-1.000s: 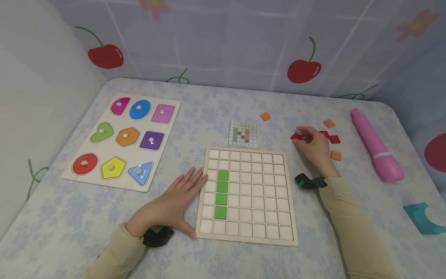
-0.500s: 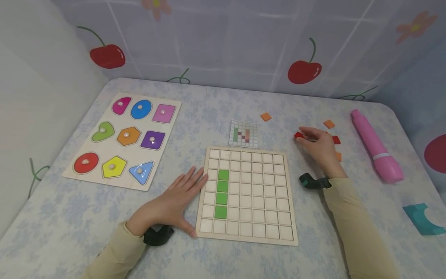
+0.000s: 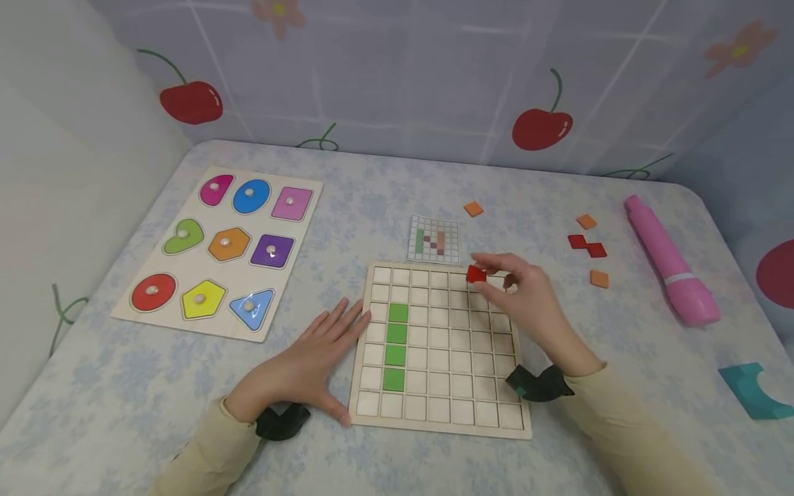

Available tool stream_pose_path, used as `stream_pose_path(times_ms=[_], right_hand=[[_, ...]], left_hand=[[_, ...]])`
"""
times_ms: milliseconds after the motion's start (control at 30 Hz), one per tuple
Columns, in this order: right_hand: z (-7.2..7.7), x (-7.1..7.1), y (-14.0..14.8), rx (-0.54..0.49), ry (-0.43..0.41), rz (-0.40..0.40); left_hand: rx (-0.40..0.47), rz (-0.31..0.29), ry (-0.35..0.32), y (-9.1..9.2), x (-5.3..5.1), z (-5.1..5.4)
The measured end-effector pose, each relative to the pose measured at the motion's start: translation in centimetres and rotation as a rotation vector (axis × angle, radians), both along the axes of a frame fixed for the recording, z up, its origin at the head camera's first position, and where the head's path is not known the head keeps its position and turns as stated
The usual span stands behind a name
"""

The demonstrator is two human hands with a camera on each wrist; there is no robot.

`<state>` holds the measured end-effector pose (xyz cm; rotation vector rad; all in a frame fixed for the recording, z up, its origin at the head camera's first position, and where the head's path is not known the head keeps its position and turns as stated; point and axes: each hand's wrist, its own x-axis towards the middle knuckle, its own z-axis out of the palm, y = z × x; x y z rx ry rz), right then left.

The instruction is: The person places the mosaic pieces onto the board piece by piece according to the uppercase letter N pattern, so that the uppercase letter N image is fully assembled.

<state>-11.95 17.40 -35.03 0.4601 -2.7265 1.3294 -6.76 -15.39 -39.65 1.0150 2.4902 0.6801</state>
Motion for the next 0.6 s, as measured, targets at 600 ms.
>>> stream_pose_path(times_ms=[600], right_hand=[[-4.0, 3.4, -4.6, -0.047, -0.217, 0.227]], left_hand=[[-0.017, 0.004, -0.011, 0.0, 0.0, 0.0]])
